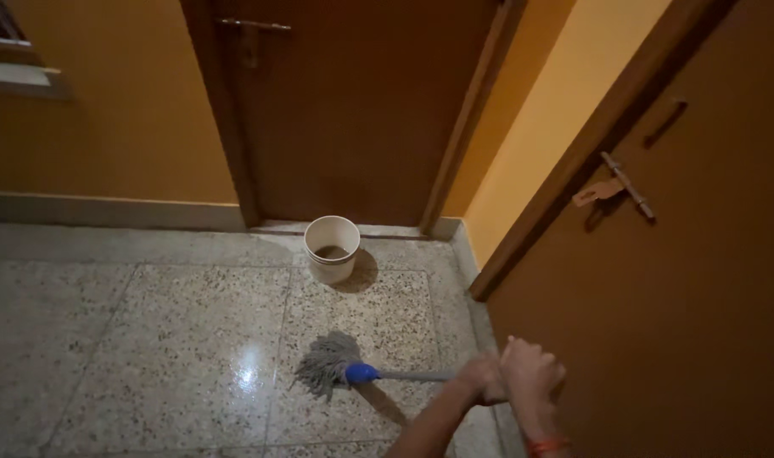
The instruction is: The person mops the floor in a hallway using a mop and a bucket of water, moving the mop back and forth across the tiled surface.
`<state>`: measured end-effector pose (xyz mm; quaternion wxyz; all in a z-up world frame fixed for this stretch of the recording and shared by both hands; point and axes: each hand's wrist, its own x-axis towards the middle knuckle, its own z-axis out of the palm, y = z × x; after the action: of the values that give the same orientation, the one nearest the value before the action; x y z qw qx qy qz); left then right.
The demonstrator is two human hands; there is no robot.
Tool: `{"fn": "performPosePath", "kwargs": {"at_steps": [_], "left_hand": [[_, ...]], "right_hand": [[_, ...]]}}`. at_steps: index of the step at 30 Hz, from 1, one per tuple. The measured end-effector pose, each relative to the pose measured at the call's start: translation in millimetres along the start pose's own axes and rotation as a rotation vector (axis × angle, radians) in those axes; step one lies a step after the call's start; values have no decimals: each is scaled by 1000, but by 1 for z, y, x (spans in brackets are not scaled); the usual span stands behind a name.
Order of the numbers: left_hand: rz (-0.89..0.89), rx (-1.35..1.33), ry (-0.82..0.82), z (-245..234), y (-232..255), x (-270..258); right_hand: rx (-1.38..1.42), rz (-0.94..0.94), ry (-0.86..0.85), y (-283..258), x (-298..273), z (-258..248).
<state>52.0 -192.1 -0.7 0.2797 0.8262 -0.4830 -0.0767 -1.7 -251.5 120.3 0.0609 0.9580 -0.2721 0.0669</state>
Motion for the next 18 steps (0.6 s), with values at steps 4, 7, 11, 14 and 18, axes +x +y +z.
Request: {"fn": "performPosePath", "kwargs": {"at_steps": [4, 7, 11, 14, 18], "left_hand": [[-32, -138, -28, 13, -8, -31], [-98, -311, -49, 25, -19, -56], [-182, -194, -205, 34, -44, -115], [-274, -173, -259, 21, -66, -155], [-338, -259, -274, -9, -112, -226]], "right_hand": [[19, 49, -53, -8, -20, -6], [75, 125, -153, -25, -41, 0], [94, 184, -276, -57, -83, 28], [138, 151, -346, -91, -104, 61], [147, -29, -252, -152, -152, 98]]}}
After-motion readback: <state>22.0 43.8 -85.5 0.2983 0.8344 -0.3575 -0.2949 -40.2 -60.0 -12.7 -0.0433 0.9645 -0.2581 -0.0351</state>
